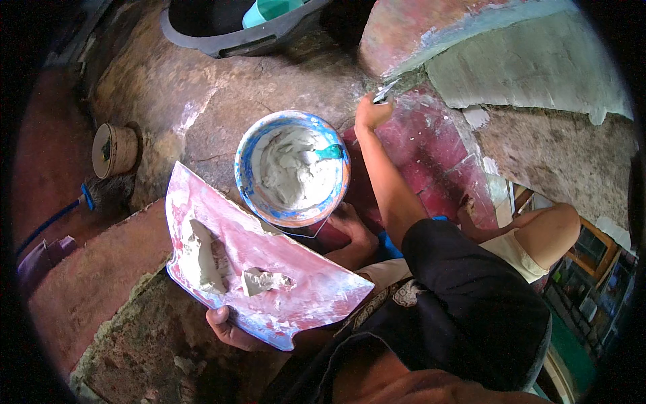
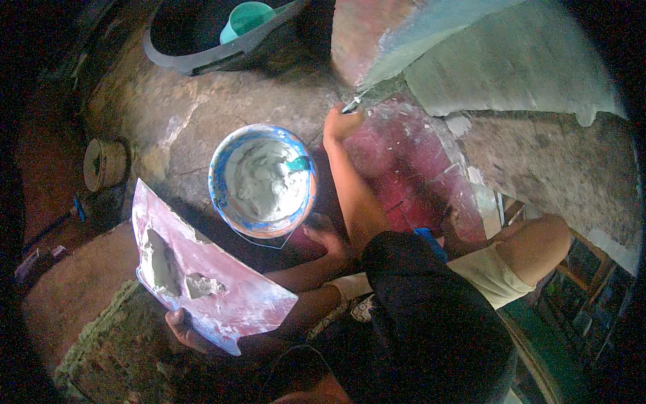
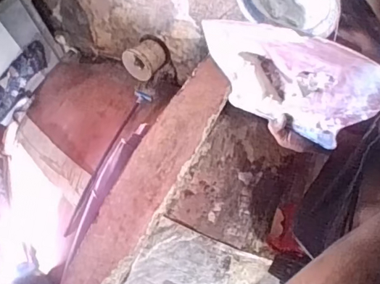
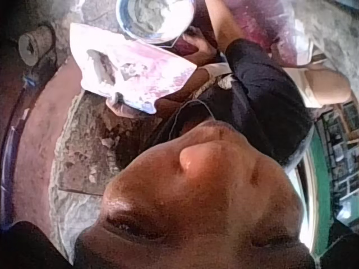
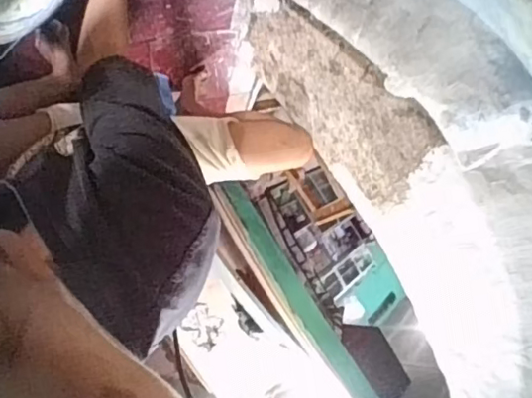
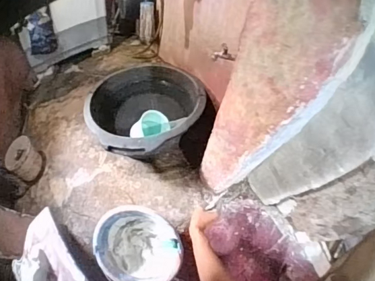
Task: The person applies putty to a damaged section of a wall using a scraper, repeatedly picking up more putty from a palette.
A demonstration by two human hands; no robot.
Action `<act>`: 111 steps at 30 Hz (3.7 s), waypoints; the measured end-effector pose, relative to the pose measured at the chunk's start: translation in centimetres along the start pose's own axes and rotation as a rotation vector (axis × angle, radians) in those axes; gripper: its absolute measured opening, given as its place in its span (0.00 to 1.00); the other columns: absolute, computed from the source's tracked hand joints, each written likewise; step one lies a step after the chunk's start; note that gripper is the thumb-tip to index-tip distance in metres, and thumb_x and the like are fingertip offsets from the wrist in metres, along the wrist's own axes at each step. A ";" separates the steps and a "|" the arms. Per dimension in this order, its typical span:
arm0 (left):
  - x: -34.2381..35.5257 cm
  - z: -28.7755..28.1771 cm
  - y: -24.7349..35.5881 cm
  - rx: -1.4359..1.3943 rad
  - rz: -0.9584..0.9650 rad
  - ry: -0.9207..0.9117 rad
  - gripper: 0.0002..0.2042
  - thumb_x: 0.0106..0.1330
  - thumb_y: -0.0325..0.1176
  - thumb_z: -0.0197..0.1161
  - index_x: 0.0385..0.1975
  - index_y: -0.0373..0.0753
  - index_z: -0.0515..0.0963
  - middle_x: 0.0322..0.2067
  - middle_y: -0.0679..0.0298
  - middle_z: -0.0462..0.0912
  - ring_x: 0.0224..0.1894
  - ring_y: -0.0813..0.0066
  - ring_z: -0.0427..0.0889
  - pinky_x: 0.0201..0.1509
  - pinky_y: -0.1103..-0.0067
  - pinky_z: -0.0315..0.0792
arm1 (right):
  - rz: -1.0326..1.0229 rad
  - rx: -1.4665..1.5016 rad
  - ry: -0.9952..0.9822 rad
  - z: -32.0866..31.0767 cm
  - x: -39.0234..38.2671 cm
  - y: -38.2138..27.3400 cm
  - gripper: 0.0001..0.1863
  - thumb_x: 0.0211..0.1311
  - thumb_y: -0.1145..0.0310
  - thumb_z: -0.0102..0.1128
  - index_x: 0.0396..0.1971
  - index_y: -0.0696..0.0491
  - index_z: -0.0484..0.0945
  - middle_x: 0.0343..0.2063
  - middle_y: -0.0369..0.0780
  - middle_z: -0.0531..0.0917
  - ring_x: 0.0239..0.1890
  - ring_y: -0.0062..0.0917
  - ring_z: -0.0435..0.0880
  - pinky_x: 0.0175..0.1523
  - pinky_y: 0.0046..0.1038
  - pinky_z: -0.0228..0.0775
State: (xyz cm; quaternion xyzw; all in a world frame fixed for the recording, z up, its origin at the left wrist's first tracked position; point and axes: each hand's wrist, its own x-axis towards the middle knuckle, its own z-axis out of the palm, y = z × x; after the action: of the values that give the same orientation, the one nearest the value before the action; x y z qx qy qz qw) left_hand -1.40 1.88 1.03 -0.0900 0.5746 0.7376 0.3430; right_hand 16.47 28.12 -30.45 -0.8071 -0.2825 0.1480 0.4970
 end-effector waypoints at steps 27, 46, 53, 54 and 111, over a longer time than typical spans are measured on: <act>0.1 -0.7 0.0 0.077 0.119 -0.041 0.27 0.39 0.32 0.49 0.42 0.24 0.62 0.42 0.47 0.67 0.44 0.58 0.67 0.49 0.69 0.59 | 0.006 -0.011 -0.157 -0.3 -1.4 -0.5 0.20 0.37 0.72 0.53 0.35 0.67 0.66 0.32 0.54 0.70 0.36 0.44 0.70 0.40 0.34 0.62; -1.1 2.5 -1.0 -0.138 0.078 0.026 0.26 0.39 0.31 0.48 0.42 0.24 0.62 0.41 0.48 0.67 0.44 0.58 0.67 0.49 0.69 0.59 | -0.406 -0.083 -0.415 -5.7 3.1 1.7 0.13 0.33 0.69 0.57 0.20 0.61 0.67 0.21 0.46 0.72 0.24 0.34 0.71 0.29 0.30 0.62; 0.3 -3.7 -1.4 -0.018 0.040 -0.049 0.20 0.43 0.29 0.48 0.38 0.27 0.65 0.30 0.55 0.72 0.32 0.69 0.72 0.39 0.78 0.65 | -0.751 -0.147 -0.641 -7.7 9.3 1.6 0.17 0.37 0.66 0.59 0.28 0.60 0.69 0.25 0.44 0.74 0.30 0.31 0.73 0.35 0.25 0.64; -0.5 -2.4 -1.8 0.142 0.118 -0.002 0.17 0.45 0.28 0.47 0.37 0.27 0.66 0.26 0.59 0.72 0.28 0.73 0.71 0.35 0.81 0.65 | -0.646 -0.096 -0.756 -8.6 10.3 1.6 0.18 0.40 0.66 0.58 0.31 0.59 0.68 0.27 0.44 0.74 0.31 0.29 0.73 0.37 0.24 0.64; -2.5 5.2 -3.0 -0.194 -0.039 -0.015 0.16 0.44 0.31 0.50 0.31 0.26 0.68 0.30 0.50 0.73 0.32 0.63 0.74 0.40 0.72 0.68 | 0.843 0.614 -1.041 -11.3 10.4 -0.4 0.13 0.49 0.74 0.48 0.36 0.62 0.65 0.35 0.44 0.73 0.38 0.29 0.74 0.42 0.29 0.70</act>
State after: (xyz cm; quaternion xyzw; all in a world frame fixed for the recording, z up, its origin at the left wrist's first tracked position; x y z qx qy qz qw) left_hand 3.65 5.96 1.72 -0.1285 0.4959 0.7838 0.3510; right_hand 30.47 26.43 -24.46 -0.4969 -0.0934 0.7628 0.4031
